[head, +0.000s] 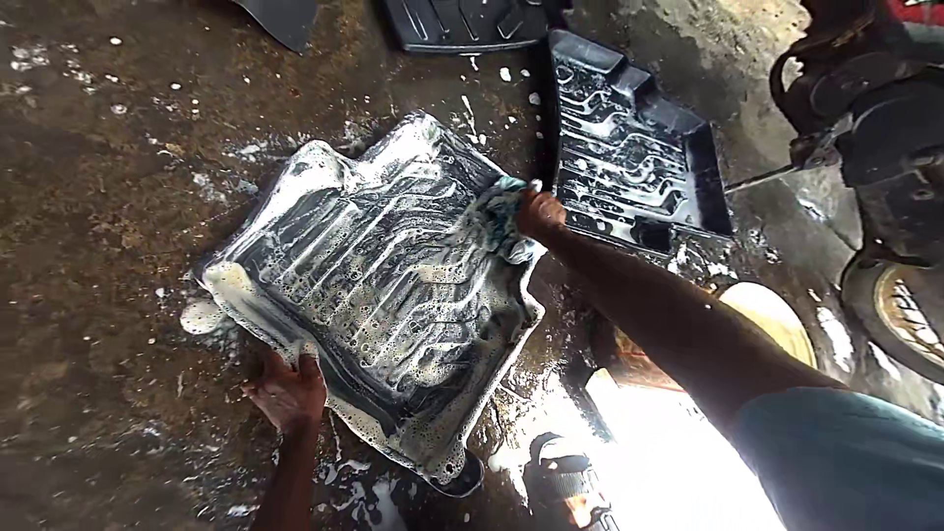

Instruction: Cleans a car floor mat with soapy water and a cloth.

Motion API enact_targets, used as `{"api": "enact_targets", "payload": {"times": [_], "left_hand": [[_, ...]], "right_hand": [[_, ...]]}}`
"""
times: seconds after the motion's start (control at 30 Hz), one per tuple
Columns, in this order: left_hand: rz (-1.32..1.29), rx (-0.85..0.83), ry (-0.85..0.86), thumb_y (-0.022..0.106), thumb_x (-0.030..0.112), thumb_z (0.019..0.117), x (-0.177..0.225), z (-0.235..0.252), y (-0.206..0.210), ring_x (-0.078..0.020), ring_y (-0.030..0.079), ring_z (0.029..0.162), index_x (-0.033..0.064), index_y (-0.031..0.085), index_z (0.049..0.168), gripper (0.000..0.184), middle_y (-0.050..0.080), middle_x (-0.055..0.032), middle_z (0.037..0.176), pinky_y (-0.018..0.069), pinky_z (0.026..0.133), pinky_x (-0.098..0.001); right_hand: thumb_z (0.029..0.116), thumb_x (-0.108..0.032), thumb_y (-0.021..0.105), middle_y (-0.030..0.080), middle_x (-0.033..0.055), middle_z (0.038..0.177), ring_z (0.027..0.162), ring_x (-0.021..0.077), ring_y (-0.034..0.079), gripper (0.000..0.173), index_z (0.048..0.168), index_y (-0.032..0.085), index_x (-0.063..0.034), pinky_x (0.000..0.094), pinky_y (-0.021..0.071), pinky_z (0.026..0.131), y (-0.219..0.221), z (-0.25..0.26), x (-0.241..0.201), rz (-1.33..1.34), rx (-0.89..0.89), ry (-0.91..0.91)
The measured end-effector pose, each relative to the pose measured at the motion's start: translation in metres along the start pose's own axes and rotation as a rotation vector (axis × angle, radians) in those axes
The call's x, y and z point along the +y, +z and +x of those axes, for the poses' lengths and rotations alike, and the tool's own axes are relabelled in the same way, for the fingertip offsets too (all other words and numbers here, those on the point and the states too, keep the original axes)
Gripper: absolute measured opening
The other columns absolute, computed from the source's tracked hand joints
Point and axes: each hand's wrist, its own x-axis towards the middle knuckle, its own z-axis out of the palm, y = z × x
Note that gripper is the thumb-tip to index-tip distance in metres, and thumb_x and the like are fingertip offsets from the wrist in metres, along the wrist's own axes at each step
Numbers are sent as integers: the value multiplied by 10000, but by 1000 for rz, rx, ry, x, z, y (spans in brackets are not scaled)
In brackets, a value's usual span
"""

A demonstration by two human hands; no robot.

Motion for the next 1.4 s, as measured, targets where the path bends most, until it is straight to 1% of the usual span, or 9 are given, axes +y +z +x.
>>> {"api": "enact_targets", "payload": {"times": [0.17, 0.4, 0.57, 0.8, 0.9, 1.07, 1.2, 1.3, 1.4], "left_hand": [[51, -4, 18, 578, 346, 1005, 5, -1, -1, -516, 600, 1205, -72, 578, 1353, 545, 663, -329, 1215, 307, 1133, -662], [22, 6, 84, 623, 165, 939, -4, -2, -2, -530, 597, 1188, -102, 579, 1328, 474, 651, -350, 1203, 319, 1111, -680], [-32, 59, 108, 524, 334, 1025, -8, -3, -1, -535, 641, 1092, -119, 599, 1295, 533, 685, -349, 1091, 378, 1053, -688], [4, 92, 111, 474, 355, 1019, -2, -2, 0, -497, 685, 985, -105, 676, 1149, 519, 718, -295, 953, 423, 1010, -671], [9, 100, 139, 441, 313, 994, -2, -3, 2, -490, 693, 942, -109, 685, 1105, 500, 717, -285, 918, 437, 977, -674], [-2, 98, 125, 447, 232, 942, -9, -6, 3, -502, 667, 1014, -116, 674, 1145, 462, 710, -304, 1013, 418, 1002, -659], [-38, 116, 116, 430, 192, 940, -9, -5, 6, -538, 626, 1100, -138, 639, 1207, 473, 673, -354, 1120, 373, 1051, -666], [16, 79, 103, 448, 163, 975, -7, -6, 5, -558, 601, 1159, -133, 602, 1281, 452, 647, -375, 1188, 355, 1079, -671], [59, 25, 69, 511, 185, 1014, -2, -2, 1, -542, 611, 1165, -110, 593, 1310, 426, 659, -357, 1185, 360, 1085, -678]], "right_hand": [[998, -377, 535, 617, 316, 1309, 1125, 526, 637, 552, 1453, 509, -66, 711, 512, 828, 44, -42, -85, 192, 69, 26], [930, -238, 703, 618, 256, 1275, 1054, 446, 662, 512, 1411, 569, -124, 618, 560, 777, 107, -268, -223, 191, -359, -772], [951, -235, 671, 618, 237, 1355, 1059, 457, 678, 490, 1434, 602, -187, 661, 554, 782, 95, -162, -221, 82, -142, -898], [955, -266, 595, 534, 326, 1403, 1129, 543, 618, 466, 1393, 592, -105, 726, 503, 812, 29, 21, -187, 149, 126, -206], [982, -335, 541, 602, 294, 1333, 1057, 504, 664, 467, 1387, 591, -107, 675, 538, 767, 60, -37, -228, 158, 135, -283], [920, -255, 670, 590, 264, 1356, 1072, 463, 660, 478, 1379, 622, -132, 618, 564, 756, 96, -159, -315, 110, -6, -746], [931, -216, 718, 585, 266, 1320, 1032, 449, 665, 434, 1346, 634, -124, 592, 579, 766, 92, -209, -264, 55, -241, -1083], [902, -129, 742, 643, 225, 1218, 967, 417, 687, 322, 1221, 700, -130, 590, 579, 731, 86, -181, -184, -9, -265, -1311], [914, -131, 713, 647, 231, 1293, 1110, 435, 665, 387, 1300, 688, -138, 623, 558, 858, 58, -106, -106, -57, -120, -1096]]}}
